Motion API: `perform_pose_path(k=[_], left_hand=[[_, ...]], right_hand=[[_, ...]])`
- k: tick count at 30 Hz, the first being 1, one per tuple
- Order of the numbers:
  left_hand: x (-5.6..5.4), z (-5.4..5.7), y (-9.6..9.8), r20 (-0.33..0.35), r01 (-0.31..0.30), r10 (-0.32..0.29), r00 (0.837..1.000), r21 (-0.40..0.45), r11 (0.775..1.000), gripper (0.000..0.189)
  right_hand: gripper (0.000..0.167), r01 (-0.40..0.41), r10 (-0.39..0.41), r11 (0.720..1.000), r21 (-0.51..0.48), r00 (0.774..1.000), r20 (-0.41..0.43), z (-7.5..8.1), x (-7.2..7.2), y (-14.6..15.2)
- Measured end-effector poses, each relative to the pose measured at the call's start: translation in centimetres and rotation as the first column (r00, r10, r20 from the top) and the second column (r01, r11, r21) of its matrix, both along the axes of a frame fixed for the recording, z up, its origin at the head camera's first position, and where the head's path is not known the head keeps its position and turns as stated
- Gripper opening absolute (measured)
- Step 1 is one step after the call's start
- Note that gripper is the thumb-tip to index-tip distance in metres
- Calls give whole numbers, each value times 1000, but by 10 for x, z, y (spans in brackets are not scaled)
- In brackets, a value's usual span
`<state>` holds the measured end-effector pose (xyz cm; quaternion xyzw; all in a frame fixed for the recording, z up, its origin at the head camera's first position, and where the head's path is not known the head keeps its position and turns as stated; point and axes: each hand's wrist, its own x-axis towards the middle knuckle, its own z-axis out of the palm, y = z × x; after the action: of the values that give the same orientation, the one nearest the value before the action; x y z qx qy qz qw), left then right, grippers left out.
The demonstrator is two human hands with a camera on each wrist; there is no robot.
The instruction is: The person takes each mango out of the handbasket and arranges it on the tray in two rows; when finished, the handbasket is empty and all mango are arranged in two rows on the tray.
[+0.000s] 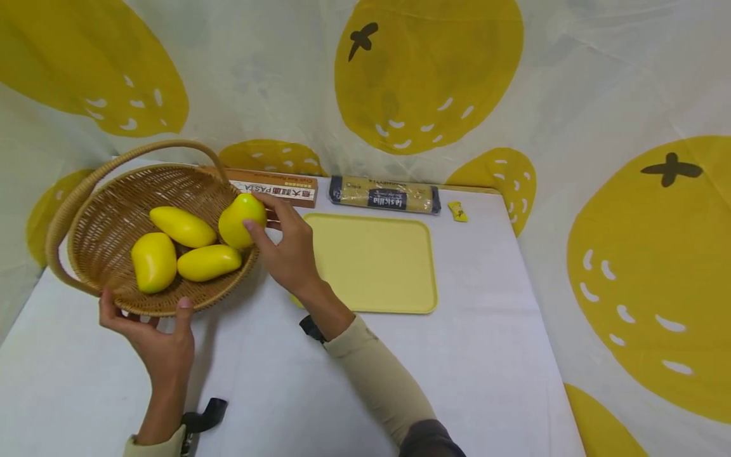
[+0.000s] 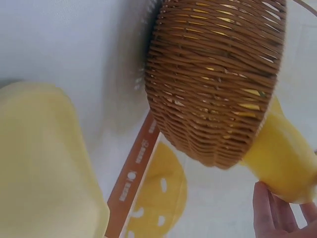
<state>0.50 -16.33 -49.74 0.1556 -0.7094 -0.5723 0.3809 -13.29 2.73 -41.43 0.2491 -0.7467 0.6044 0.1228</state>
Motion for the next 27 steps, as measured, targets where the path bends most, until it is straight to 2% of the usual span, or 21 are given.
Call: perform_pose_path(k=[5,12,18,22,27], left_hand=[[0,1,-1,4,8,-8,1000,-5,1000,102],[0,2,-1,-2,18,-18,1000,2,1000,102],[0,2,-1,-12,18,-18,1000,3,1000,101],[0,2,-1,0,15,-15,1000,-3,1000,101],[1,2,-1,18,10,-10,1000,-9,1000,101]], right_hand=[[44,25,-21,996,-84,998,53,2,2,12],[43,110,-93,985,-136,987,128,4,3,33],[42,181,-156,972,-149,974,161,-6,-6,57],[41,226,-191,965,-133,954,232,-18,-14,72],[41,270,-218,957,-104,910,351,-34,-22,85]])
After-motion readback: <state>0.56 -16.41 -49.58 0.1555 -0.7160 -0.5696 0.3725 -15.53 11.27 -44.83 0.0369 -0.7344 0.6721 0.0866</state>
